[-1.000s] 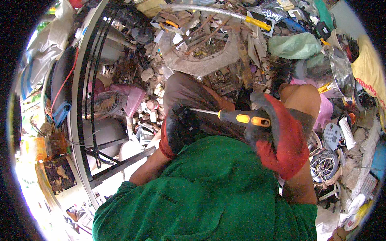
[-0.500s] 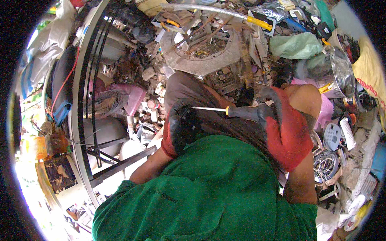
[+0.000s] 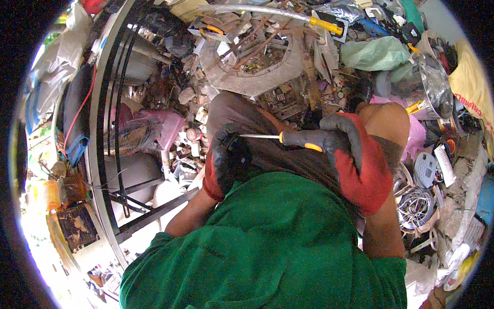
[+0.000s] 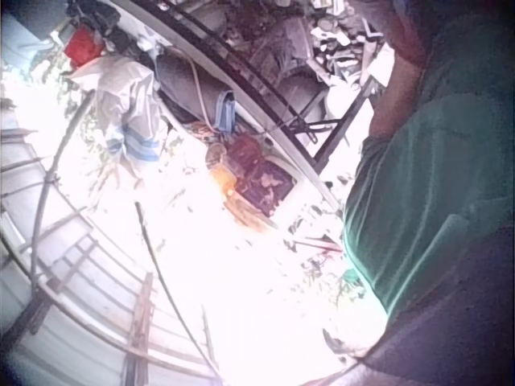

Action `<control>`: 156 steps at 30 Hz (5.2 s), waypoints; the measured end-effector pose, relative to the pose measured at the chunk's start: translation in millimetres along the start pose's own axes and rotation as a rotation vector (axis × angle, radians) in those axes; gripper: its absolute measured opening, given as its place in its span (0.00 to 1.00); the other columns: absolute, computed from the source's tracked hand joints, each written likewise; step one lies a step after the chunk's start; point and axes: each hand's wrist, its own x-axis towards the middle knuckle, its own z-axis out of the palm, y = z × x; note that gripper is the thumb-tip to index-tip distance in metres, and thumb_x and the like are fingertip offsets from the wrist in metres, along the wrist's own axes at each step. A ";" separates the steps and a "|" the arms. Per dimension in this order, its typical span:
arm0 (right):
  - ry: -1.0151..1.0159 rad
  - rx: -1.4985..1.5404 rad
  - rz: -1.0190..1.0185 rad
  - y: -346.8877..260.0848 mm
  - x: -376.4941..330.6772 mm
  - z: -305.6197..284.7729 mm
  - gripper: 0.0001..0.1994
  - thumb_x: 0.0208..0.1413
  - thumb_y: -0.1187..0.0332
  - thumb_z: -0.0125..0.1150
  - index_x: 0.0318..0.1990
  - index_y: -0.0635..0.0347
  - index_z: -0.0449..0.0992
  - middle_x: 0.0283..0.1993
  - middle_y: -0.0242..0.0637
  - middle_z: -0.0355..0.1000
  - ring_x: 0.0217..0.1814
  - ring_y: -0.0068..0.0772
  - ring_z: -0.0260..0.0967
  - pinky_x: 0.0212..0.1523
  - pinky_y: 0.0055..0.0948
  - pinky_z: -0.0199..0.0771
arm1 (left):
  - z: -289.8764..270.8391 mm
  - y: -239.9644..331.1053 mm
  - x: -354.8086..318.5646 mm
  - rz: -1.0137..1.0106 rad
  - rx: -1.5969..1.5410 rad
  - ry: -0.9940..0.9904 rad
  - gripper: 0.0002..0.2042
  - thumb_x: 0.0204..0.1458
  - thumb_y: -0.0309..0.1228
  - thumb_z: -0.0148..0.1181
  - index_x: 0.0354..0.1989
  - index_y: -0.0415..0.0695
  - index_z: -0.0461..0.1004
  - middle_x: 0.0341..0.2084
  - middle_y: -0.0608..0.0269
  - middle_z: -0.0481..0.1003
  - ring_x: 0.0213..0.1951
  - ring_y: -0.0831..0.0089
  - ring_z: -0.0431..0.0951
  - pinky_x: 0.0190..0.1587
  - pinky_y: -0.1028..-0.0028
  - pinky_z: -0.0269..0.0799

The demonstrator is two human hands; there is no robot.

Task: The person removes an electronic device from a plastic bag, then uses a screwdriver to unscrew and remove a back panel, revealing an internal circuit board.

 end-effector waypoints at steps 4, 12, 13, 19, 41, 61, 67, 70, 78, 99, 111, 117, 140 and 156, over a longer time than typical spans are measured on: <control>0.105 0.107 -0.019 7.1 -7.4 7.5 0.25 0.51 0.77 0.48 0.60 0.65 0.61 0.54 0.50 0.67 0.54 0.48 0.68 0.56 0.37 0.65 | 3.9 -4.8 -2.5 -0.004 0.031 0.086 0.32 0.60 0.53 0.48 0.64 0.40 0.55 0.39 0.64 0.69 0.37 0.75 0.69 0.40 0.74 0.67; 0.041 0.025 -0.062 14.7 -2.2 0.7 0.28 0.51 0.78 0.50 0.63 0.65 0.58 0.56 0.49 0.65 0.57 0.44 0.65 0.59 0.37 0.63 | -10.6 -9.8 0.3 0.085 0.093 -0.114 0.36 0.58 0.55 0.50 0.65 0.38 0.54 0.48 0.60 0.68 0.46 0.75 0.68 0.48 0.73 0.66; 0.090 0.071 -0.051 14.6 -4.1 3.9 0.27 0.52 0.77 0.49 0.63 0.65 0.59 0.56 0.49 0.66 0.56 0.44 0.65 0.59 0.37 0.63 | -14.0 -12.1 2.5 0.037 0.113 -0.066 0.37 0.57 0.55 0.51 0.65 0.38 0.53 0.49 0.60 0.68 0.48 0.75 0.68 0.49 0.73 0.66; 0.044 -0.011 0.245 15.0 -7.9 3.2 0.27 0.53 0.76 0.48 0.63 0.66 0.58 0.57 0.47 0.65 0.58 0.43 0.65 0.61 0.35 0.61 | -9.4 7.7 -3.3 0.126 0.184 -0.194 0.41 0.55 0.54 0.55 0.67 0.38 0.49 0.55 0.59 0.64 0.55 0.70 0.66 0.58 0.70 0.60; 0.099 -0.207 0.124 38.8 -27.7 -3.1 0.24 0.57 0.77 0.48 0.63 0.66 0.61 0.61 0.43 0.65 0.64 0.36 0.61 0.64 0.33 0.60 | -4.8 26.4 8.0 0.152 0.330 -0.176 0.51 0.23 0.46 0.83 0.58 0.41 0.59 0.45 0.66 0.70 0.46 0.75 0.71 0.51 0.72 0.68; 0.112 0.226 0.140 61.2 -37.4 -8.5 0.24 0.59 0.74 0.49 0.64 0.62 0.61 0.63 0.44 0.61 0.66 0.38 0.58 0.67 0.31 0.52 | 1.3 36.0 7.4 0.227 0.522 -0.244 0.47 0.27 0.39 0.82 0.59 0.41 0.61 0.48 0.63 0.68 0.51 0.72 0.69 0.56 0.70 0.64; 0.003 0.040 0.297 43.5 -25.7 -11.6 0.27 0.59 0.77 0.50 0.67 0.63 0.56 0.64 0.41 0.61 0.66 0.35 0.59 0.67 0.32 0.55 | 4.0 36.8 5.7 0.214 0.537 -0.210 0.46 0.26 0.39 0.82 0.58 0.40 0.63 0.48 0.61 0.68 0.52 0.71 0.68 0.56 0.70 0.64; 0.236 0.447 0.397 69.7 -50.2 -1.3 0.26 0.61 0.74 0.49 0.67 0.61 0.55 0.64 0.41 0.62 0.66 0.35 0.58 0.67 0.32 0.54 | 8.3 38.2 5.3 0.229 0.534 -0.241 0.46 0.26 0.40 0.81 0.58 0.39 0.64 0.48 0.60 0.68 0.52 0.69 0.69 0.56 0.69 0.63; 0.112 0.180 0.358 53.0 -31.9 -15.5 0.27 0.61 0.72 0.50 0.67 0.65 0.54 0.66 0.43 0.58 0.67 0.37 0.56 0.67 0.33 0.54 | 8.0 37.9 3.2 0.256 0.611 -0.224 0.45 0.26 0.41 0.81 0.57 0.39 0.65 0.49 0.57 0.69 0.53 0.65 0.69 0.58 0.68 0.62; 0.263 0.143 0.477 49.8 -35.8 -13.6 0.30 0.52 0.75 0.52 0.65 0.67 0.58 0.67 0.45 0.57 0.69 0.42 0.54 0.68 0.36 0.52 | 10.7 33.9 -0.7 0.166 0.464 -0.250 0.48 0.26 0.40 0.83 0.60 0.39 0.62 0.50 0.63 0.69 0.51 0.72 0.69 0.57 0.70 0.64; 0.001 0.081 0.230 29.1 -20.2 -24.4 0.31 0.54 0.70 0.52 0.67 0.64 0.57 0.64 0.46 0.61 0.65 0.41 0.59 0.65 0.36 0.56 | 4.6 35.8 1.9 0.156 0.450 -0.224 0.49 0.26 0.42 0.83 0.59 0.39 0.62 0.48 0.65 0.70 0.48 0.75 0.70 0.53 0.71 0.67; 0.243 0.416 0.275 46.4 -50.2 -14.3 0.26 0.54 0.71 0.51 0.62 0.64 0.62 0.59 0.44 0.64 0.63 0.38 0.60 0.65 0.34 0.55 | -0.4 29.9 6.2 0.045 0.316 -0.278 0.49 0.25 0.41 0.83 0.60 0.42 0.61 0.45 0.67 0.70 0.44 0.77 0.70 0.49 0.72 0.69; 0.234 0.015 -0.436 -3.4 -12.7 -6.0 0.24 0.47 0.75 0.55 0.55 0.62 0.63 0.55 0.45 0.62 0.56 0.40 0.63 0.58 0.38 0.62 | 7.4 30.3 28.5 -0.133 -0.762 -0.282 0.42 0.50 0.68 0.44 0.64 0.47 0.58 0.50 0.60 0.70 0.49 0.61 0.72 0.52 0.54 0.71; 0.190 0.172 -0.239 -22.2 -15.5 10.5 0.17 0.44 0.70 0.60 0.44 0.63 0.73 0.49 0.54 0.71 0.52 0.52 0.69 0.52 0.46 0.70 | 19.8 52.6 32.1 -0.123 -0.752 -0.207 0.38 0.54 0.67 0.38 0.63 0.48 0.60 0.46 0.48 0.73 0.41 0.52 0.77 0.42 0.54 0.77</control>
